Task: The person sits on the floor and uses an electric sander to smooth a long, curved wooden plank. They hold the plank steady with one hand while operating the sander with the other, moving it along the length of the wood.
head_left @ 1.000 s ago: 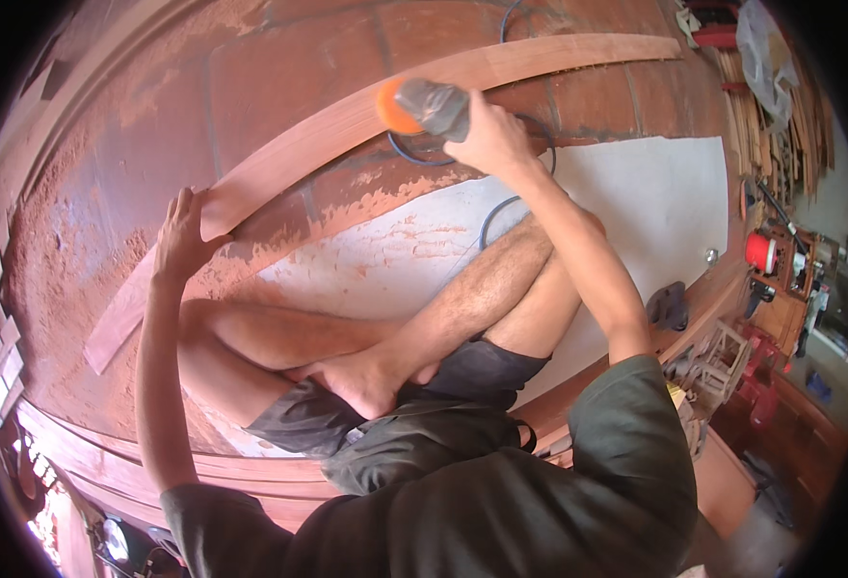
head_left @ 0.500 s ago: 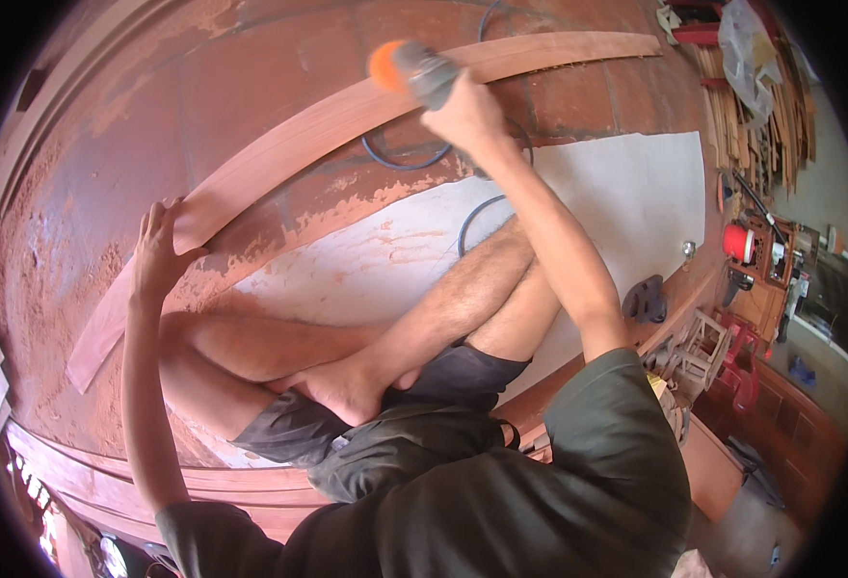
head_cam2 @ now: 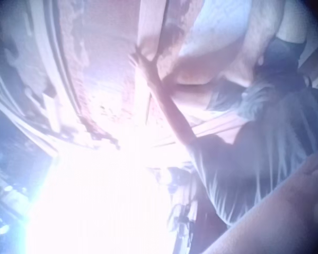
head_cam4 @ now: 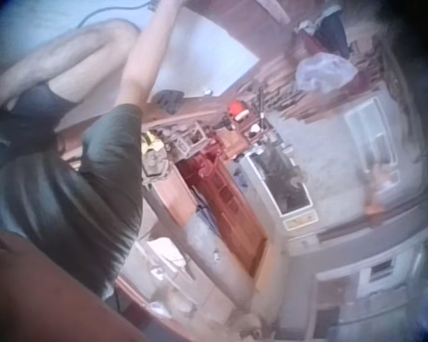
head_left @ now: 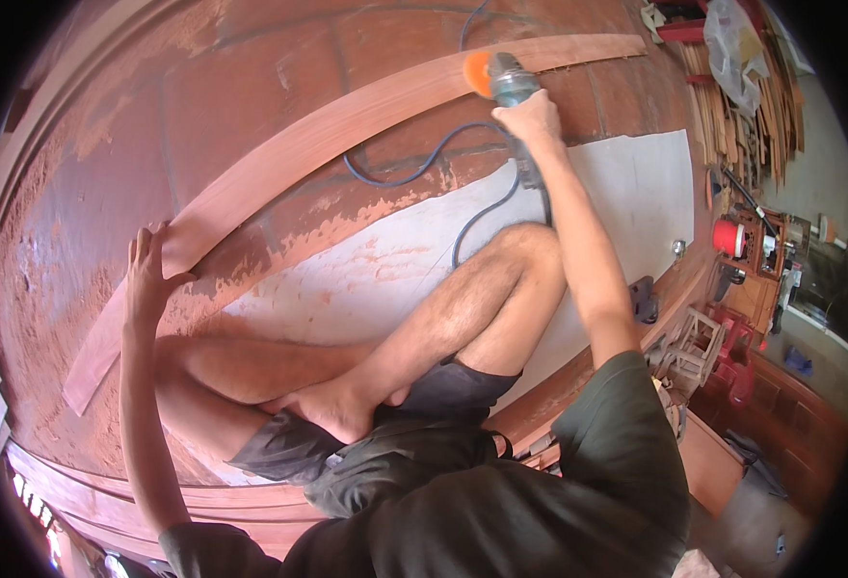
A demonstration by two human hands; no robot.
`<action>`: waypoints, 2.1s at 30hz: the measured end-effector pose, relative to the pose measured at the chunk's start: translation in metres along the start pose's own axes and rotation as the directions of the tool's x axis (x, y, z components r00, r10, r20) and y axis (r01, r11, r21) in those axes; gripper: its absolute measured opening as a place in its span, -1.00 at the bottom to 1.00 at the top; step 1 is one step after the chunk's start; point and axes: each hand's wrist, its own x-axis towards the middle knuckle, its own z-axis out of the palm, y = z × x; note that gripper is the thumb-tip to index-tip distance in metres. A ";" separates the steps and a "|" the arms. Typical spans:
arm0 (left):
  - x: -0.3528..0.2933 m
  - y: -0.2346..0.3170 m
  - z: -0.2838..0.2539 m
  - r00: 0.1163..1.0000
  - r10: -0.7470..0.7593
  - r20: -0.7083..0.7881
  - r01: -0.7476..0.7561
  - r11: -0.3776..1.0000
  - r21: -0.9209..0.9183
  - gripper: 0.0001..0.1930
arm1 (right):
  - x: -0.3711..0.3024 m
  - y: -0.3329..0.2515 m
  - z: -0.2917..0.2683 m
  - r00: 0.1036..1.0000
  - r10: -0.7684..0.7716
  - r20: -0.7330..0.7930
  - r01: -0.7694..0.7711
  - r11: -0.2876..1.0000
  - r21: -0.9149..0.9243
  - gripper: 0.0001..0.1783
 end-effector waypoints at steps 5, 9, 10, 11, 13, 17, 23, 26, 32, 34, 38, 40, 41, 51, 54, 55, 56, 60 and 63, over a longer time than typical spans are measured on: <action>-0.001 -0.003 0.003 1.000 0.010 -0.010 -0.010 1.000 0.006 0.03 | -0.054 -0.023 0.015 0.980 -0.167 0.109 0.165 0.986 0.030 0.00; -0.003 -0.003 0.000 1.000 -0.017 -0.008 0.017 1.000 0.008 0.01 | -0.045 -0.029 0.004 0.981 -0.157 0.115 0.156 0.988 0.017 -0.07; -0.004 -0.003 -0.001 1.000 -0.017 -0.008 0.017 1.000 0.009 0.00 | -0.031 -0.024 -0.002 0.988 -0.119 0.100 0.118 0.993 0.021 -0.08; -0.006 -0.002 -0.003 1.000 -0.019 -0.008 0.019 1.000 0.010 0.00 | -0.018 -0.019 -0.006 0.993 -0.083 0.086 0.081 0.996 0.024 -0.09; 0.002 0.005 -0.002 0.999 -0.027 0.019 0.027 0.999 0.019 0.00 | 0.007 -0.002 -0.015 0.999 0.031 0.032 -0.032 0.999 0.029 -0.09; 0.004 0.004 0.001 1.000 -0.009 0.007 0.009 0.998 0.059 -0.01 | 0.007 -0.015 -0.001 0.999 0.035 0.005 -0.035 0.998 0.045 -0.04; -0.007 -0.004 -0.006 1.000 -0.028 0.013 0.027 0.998 0.051 -0.01 | -0.015 -0.049 -0.003 0.991 -0.120 0.058 0.119 0.993 0.025 -0.11; 0.001 0.005 -0.001 1.000 -0.022 0.021 0.021 0.999 0.036 -0.01 | 0.009 -0.038 -0.001 1.000 0.004 -0.014 -0.003 0.998 0.064 -0.11; -0.004 -0.005 -0.001 1.000 -0.005 -0.001 0.005 0.999 0.050 -0.01 | -0.019 -0.046 0.013 0.985 -0.162 0.059 0.161 0.987 0.021 -0.03; -0.003 -0.004 -0.002 1.000 0.009 0.003 -0.009 0.999 0.043 -0.02 | -0.008 -0.042 0.002 0.994 -0.098 0.039 0.097 0.995 0.038 -0.04; 0.003 0.005 0.003 1.000 0.003 -0.012 -0.003 1.000 0.009 -0.03 | 0.005 -0.033 0.008 1.000 -0.029 -0.008 0.029 0.998 0.055 -0.06; 0.000 0.002 0.002 1.000 -0.005 -0.011 0.005 1.000 0.020 -0.03 | -0.011 -0.039 0.020 0.996 -0.090 -0.010 0.090 0.995 0.033 -0.09; 0.001 -0.002 -0.001 1.000 0.009 -0.010 -0.009 0.999 0.037 -0.03 | -0.008 -0.043 0.017 0.993 -0.114 -0.007 0.115 0.993 0.025 -0.09; -0.002 0.005 -0.003 1.000 -0.001 -0.010 0.001 1.000 0.030 -0.03 | 0.005 -0.048 0.016 0.993 -0.115 -0.009 0.115 0.993 0.018 -0.06; -0.003 -0.005 0.001 1.000 0.014 0.005 -0.014 0.999 0.040 -0.02 | 0.029 -0.042 0.003 0.994 -0.082 -0.071 0.086 0.995 0.054 -0.11; 0.002 -0.004 -0.001 1.000 0.016 0.001 -0.016 0.999 0.044 -0.02 | 0.025 -0.042 0.003 0.996 -0.080 -0.046 0.083 0.995 0.060 -0.12; 0.000 0.000 0.000 1.000 -0.007 0.013 0.007 0.998 0.056 -0.01 | 0.015 -0.041 0.006 0.997 -0.078 -0.020 0.079 0.995 0.065 -0.12; -0.004 -0.001 0.000 1.000 -0.024 0.015 0.023 0.999 0.040 0.00 | -0.026 -0.042 0.018 0.985 -0.168 0.045 0.167 0.986 0.022 -0.12; -0.006 -0.005 -0.004 0.999 -0.032 0.016 0.032 0.998 0.048 -0.01 | -0.012 -0.037 -0.001 0.981 -0.168 0.094 0.168 0.986 0.003 -0.09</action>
